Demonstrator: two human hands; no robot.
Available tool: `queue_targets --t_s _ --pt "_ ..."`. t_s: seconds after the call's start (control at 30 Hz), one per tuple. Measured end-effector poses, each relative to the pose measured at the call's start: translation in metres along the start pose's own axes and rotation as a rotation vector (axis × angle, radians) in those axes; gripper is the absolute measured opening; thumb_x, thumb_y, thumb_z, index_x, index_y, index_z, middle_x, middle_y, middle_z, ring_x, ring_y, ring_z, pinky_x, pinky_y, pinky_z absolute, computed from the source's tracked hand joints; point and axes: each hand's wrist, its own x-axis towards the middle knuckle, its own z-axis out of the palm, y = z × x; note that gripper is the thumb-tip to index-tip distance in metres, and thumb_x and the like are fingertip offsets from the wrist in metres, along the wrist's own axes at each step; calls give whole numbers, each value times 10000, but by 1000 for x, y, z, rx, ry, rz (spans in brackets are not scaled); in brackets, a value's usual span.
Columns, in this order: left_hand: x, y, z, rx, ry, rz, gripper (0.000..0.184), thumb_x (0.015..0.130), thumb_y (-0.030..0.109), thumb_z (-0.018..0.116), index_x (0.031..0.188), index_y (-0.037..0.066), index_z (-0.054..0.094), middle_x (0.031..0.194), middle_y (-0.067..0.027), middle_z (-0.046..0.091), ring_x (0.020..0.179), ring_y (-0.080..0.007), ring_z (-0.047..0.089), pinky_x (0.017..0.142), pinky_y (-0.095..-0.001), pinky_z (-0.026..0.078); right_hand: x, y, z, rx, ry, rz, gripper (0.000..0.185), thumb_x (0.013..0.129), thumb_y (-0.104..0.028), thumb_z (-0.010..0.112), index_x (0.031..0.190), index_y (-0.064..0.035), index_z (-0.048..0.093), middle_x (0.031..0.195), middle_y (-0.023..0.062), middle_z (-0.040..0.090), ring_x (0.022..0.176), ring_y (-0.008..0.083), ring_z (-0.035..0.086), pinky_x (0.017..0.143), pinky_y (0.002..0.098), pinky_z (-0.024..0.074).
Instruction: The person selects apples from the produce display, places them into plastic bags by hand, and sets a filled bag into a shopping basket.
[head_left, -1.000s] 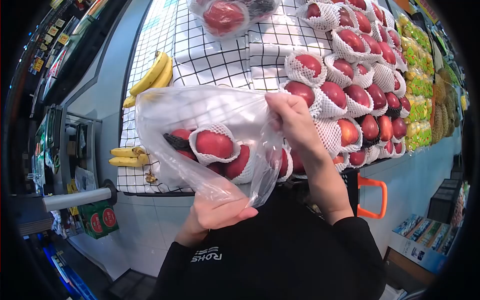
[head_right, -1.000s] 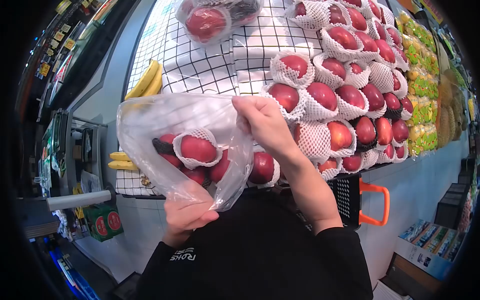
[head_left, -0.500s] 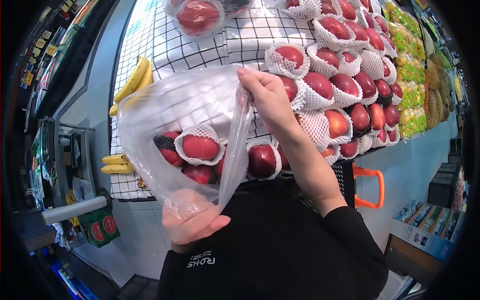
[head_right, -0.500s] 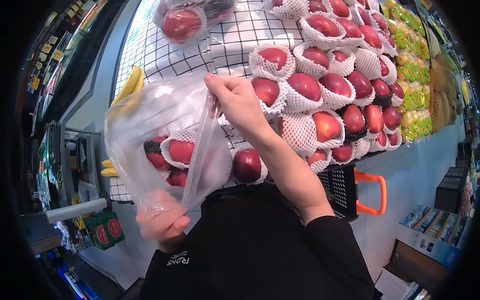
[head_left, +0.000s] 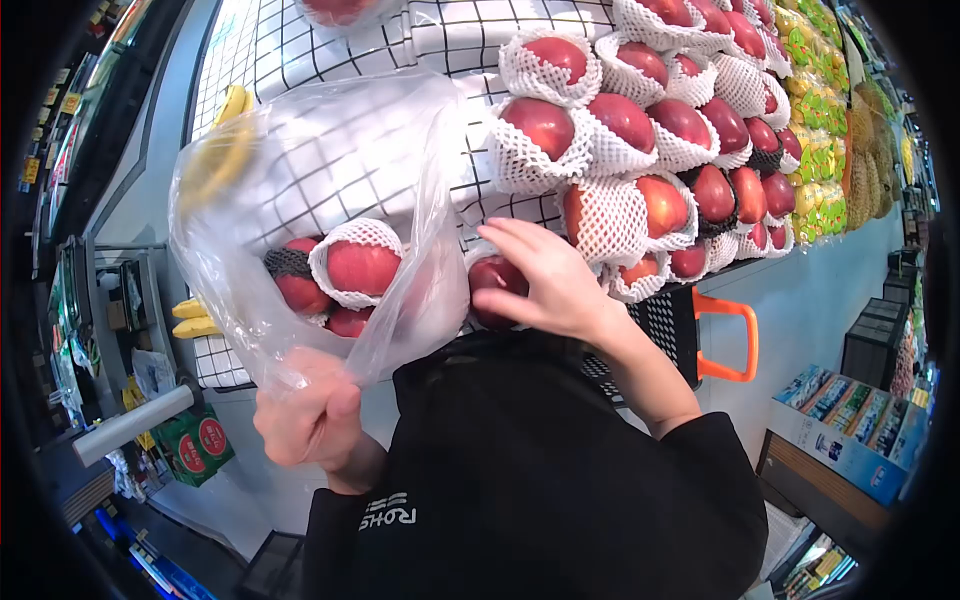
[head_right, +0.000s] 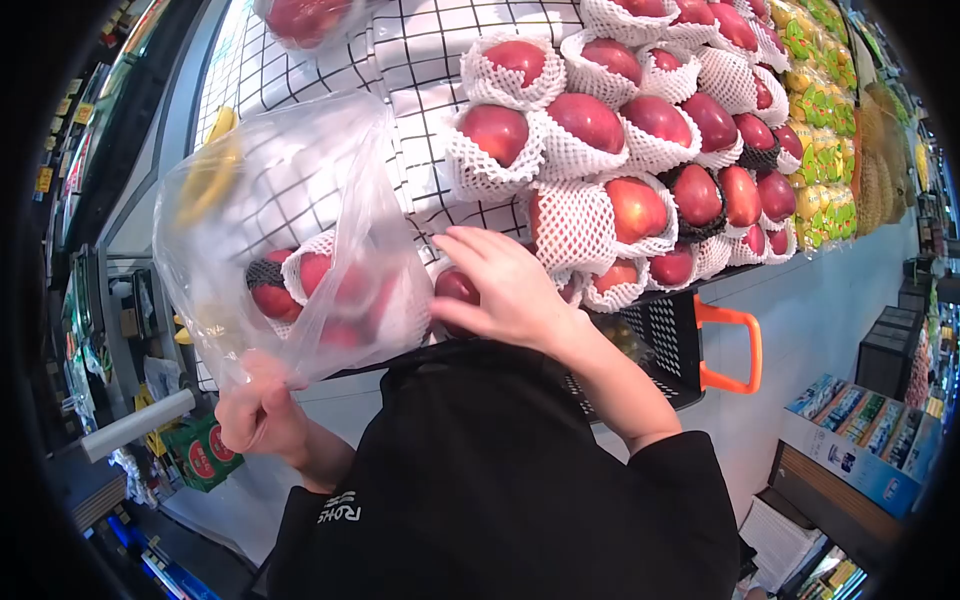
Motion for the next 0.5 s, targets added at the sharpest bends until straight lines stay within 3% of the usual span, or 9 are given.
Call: queue_targets --t_s 0.07,0.1,0.3,0.5 --pt "-7 -4 -1 -30 41 -47 267 821 177 744 690 -30 636 556 -88 594 491 -208 579 506 -292 456 -16 -2 6 -200 -266 1 962 671 -449 791 1398 -4 346 1395 255 398 1271 397 420 1064 516 322" --pt "-10 -5 -2 -16 75 -63 273 835 190 733 703 -28 636 565 -94 604 502 -207 584 512 -294 462 -21 -2 12 -290 -375 12 1022 648 -413 816 1427 -18 286 1427 262 342 1306 399 377 1079 558 280" --pt "-25 -18 -8 74 247 -52 314 885 237 691 763 -47 634 599 -132 632 537 -195 596 546 -300 488 -20 -1 22 -421 -391 -27 1087 561 -295 870 1437 -48 276 1422 245 339 1260 373 421 1047 557 320" --pt "-11 -14 -11 8 305 -54 339 896 249 681 778 -65 637 584 -143 625 527 -187 584 564 -316 496 -11 14 30 -279 -329 -81 942 534 -184 830 1344 -22 377 1170 195 495 1047 353 531 922 470 446"
